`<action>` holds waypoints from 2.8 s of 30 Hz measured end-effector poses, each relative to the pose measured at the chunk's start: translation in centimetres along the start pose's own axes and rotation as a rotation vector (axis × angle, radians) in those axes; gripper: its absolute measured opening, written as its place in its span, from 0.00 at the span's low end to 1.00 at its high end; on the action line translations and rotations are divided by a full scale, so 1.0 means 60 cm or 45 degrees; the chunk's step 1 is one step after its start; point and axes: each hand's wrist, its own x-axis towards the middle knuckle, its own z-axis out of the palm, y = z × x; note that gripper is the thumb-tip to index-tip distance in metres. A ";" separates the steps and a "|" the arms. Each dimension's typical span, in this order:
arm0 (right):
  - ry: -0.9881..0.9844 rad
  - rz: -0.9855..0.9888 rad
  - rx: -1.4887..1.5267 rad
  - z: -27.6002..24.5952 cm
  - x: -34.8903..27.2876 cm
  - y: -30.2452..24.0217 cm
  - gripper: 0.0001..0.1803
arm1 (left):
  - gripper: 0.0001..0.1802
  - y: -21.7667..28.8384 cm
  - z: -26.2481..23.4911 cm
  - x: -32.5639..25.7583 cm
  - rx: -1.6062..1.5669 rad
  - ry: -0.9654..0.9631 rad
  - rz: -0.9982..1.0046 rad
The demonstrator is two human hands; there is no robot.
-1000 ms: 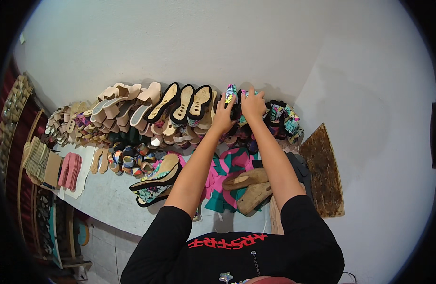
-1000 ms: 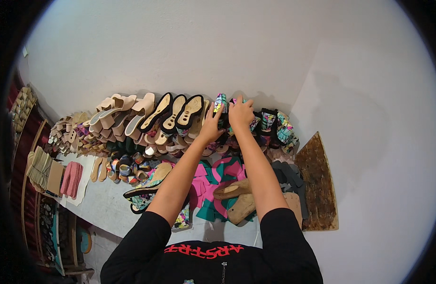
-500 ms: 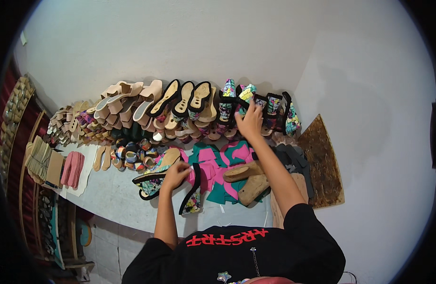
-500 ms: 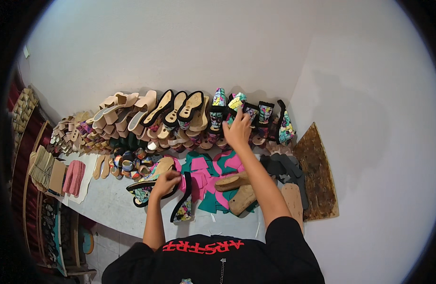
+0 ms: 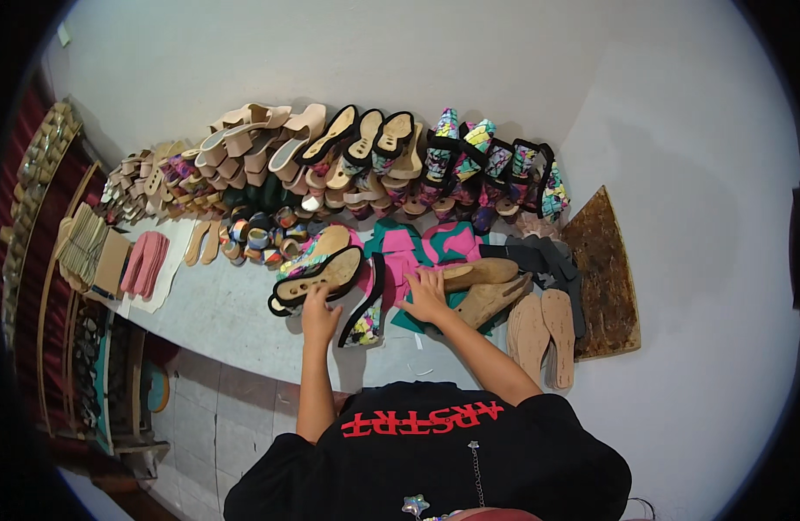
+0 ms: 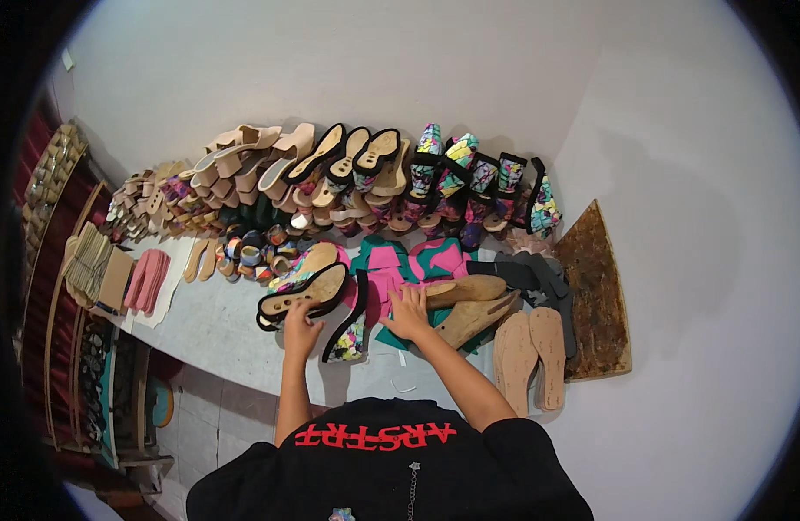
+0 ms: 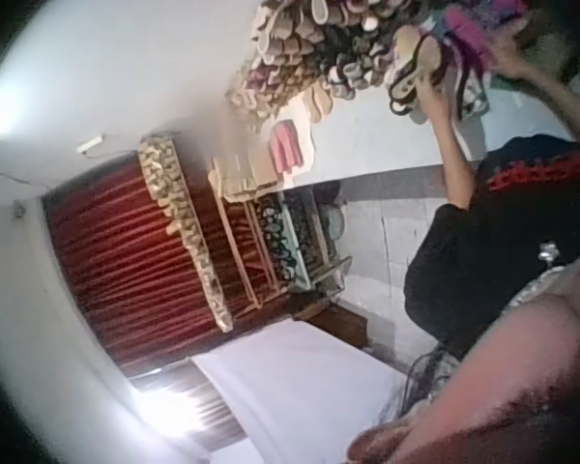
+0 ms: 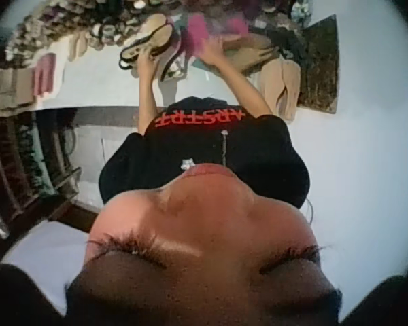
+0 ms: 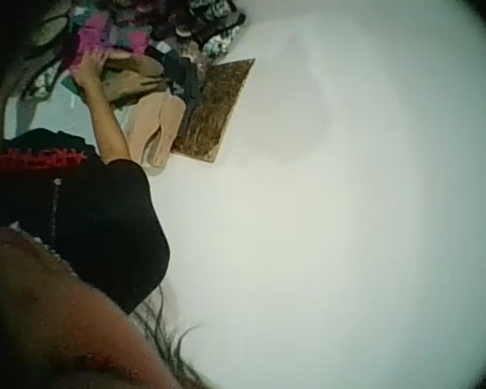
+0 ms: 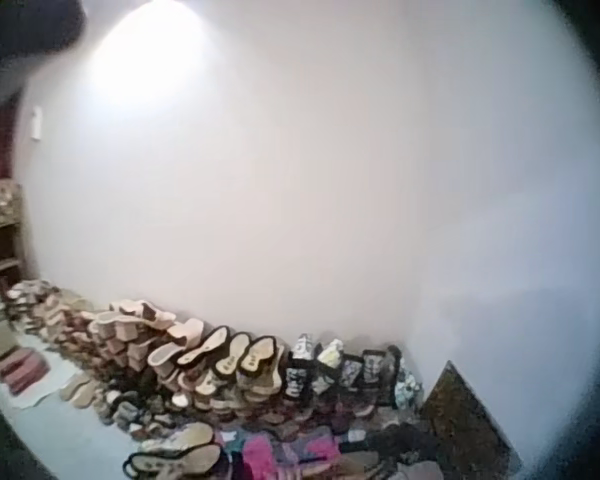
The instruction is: The recorder is sorting and organizing various sandal components and soles on a workbench.
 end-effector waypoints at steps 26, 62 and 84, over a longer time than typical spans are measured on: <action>-0.105 0.148 1.224 -0.038 0.016 -0.070 0.41 | 0.38 0.039 0.086 0.046 -0.570 0.076 -0.366; 0.868 0.816 0.192 -0.534 0.289 0.174 0.25 | 0.41 0.358 0.301 0.402 0.575 0.096 1.039; 0.594 0.561 -0.020 -0.454 0.349 0.266 0.37 | 0.36 0.390 0.293 0.389 0.358 -0.006 0.875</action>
